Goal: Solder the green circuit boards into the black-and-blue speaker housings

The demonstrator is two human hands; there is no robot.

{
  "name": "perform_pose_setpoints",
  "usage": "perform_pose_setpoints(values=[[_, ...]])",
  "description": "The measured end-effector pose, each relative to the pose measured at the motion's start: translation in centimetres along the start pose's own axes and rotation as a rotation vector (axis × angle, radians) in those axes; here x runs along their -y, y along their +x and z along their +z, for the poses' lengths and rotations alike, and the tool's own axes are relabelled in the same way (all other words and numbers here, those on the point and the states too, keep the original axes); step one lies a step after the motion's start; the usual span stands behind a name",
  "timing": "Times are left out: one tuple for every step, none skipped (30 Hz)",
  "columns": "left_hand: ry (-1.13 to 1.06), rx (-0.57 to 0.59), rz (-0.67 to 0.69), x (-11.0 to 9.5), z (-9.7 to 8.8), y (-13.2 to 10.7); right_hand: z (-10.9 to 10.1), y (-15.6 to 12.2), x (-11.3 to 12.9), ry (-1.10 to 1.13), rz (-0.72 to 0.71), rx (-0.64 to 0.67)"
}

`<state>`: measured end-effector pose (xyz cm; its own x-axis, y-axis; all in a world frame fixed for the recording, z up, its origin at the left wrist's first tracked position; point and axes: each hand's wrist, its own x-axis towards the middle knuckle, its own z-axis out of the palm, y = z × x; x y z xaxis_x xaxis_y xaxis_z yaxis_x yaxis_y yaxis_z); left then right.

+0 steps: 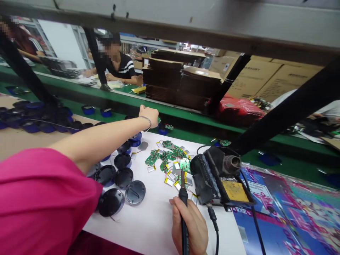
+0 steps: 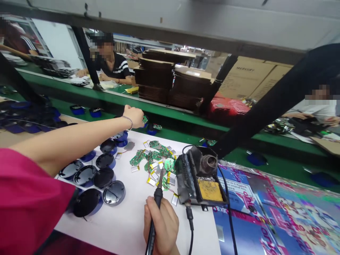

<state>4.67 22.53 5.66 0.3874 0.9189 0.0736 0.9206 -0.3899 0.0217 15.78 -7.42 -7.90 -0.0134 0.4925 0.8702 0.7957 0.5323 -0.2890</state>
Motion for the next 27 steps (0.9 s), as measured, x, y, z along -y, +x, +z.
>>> perform_pose_setpoints(values=[[0.0,0.008,-0.017,0.4,0.6,0.9,0.1,0.1,0.0,-0.003,-0.001,-0.018],[-0.001,0.015,-0.031,0.7,1.2,1.5,0.2,0.1,-0.1,-0.011,0.002,-0.032],[-0.004,0.021,-0.042,1.0,1.6,1.9,0.2,0.2,-0.1,-0.021,0.005,-0.04],[-0.008,0.025,-0.049,1.1,1.9,2.1,0.3,0.2,-0.1,-0.03,0.008,-0.047],[-0.011,0.025,-0.054,1.2,2.0,2.2,0.3,0.2,-0.1,-0.032,0.015,-0.048],[-0.016,0.02,-0.056,1.1,1.9,2.1,0.3,0.2,-0.1,-0.031,0.018,-0.047],[-0.021,0.012,-0.055,1.0,1.7,1.9,0.4,0.2,-0.2,-0.03,0.018,-0.043],[-0.027,-0.002,-0.049,0.8,1.3,1.5,0.3,0.1,-0.2,-0.033,0.021,-0.037],[-0.035,-0.018,-0.036,0.5,0.8,0.9,0.3,0.0,-0.2,-0.042,0.022,-0.033],[-0.043,-0.034,-0.015,0.2,0.2,0.0,0.3,0.0,-0.2,-0.055,0.021,-0.032],[-0.052,-0.045,0.013,-0.1,-0.4,-1.1,0.2,-0.1,-0.2,-0.066,0.022,-0.027],[-0.062,-0.041,0.051,-0.3,-1.0,-2.5,0.2,-0.1,-0.2,-0.072,0.024,-0.022],[-0.071,-0.022,0.096,-0.5,-1.6,-4.3,0.1,-0.1,-0.1,-0.069,0.026,-0.013],[-0.078,0.011,0.139,-0.6,-2.0,-6.2,0.1,-0.1,-0.1,-0.06,0.026,-0.009],[-0.081,0.067,0.191,-0.6,-2.2,-8.4,0.0,0.0,0.0,-0.052,0.027,-0.001],[-0.071,0.166,0.277,-0.5,-2.3,-10.6,-0.1,0.0,0.0,-0.045,0.026,0.01],[-0.066,0.255,0.347,-0.4,-2.2,-12.8,-0.2,0.1,0.1,-0.039,0.021,0.019],[-0.063,0.315,0.391,-0.2,-1.9,-14.8,-0.3,0.1,0.2,-0.035,0.012,0.023],[-0.053,0.343,0.427,0.0,-1.5,-16.7,-0.3,0.2,0.2,-0.034,0.007,0.029],[-0.027,0.372,0.447,0.2,-0.9,-18.3,-0.4,0.2,0.3,-0.035,0.003,0.034],[0.004,0.386,0.452,0.3,-0.3,-19.7,-0.5,0.2,0.3,-0.035,0.006,0.037],[0.029,0.379,0.453,0.4,0.3,-20.7,-0.6,0.2,0.4,-0.033,0.013,0.04],[0.045,0.362,0.455,0.3,0.9,-21.6,-0.7,0.2,0.5,-0.026,0.021,0.046],[0.047,0.335,0.454,0.1,1.4,-22.1,-0.8,0.2,0.6,-0.017,0.029,0.056],[0.036,0.305,0.452,-0.2,1.7,-22.5,-0.9,0.2,0.7,-0.011,0.036,0.057],[0.013,0.283,0.453,-0.6,1.9,-22.7,-1.0,0.1,0.8,-0.014,0.046,0.041],[-0.017,0.273,0.454,-1.0,1.9,-22.7,-1.2,0.1,0.9,-0.022,0.056,0.014]])
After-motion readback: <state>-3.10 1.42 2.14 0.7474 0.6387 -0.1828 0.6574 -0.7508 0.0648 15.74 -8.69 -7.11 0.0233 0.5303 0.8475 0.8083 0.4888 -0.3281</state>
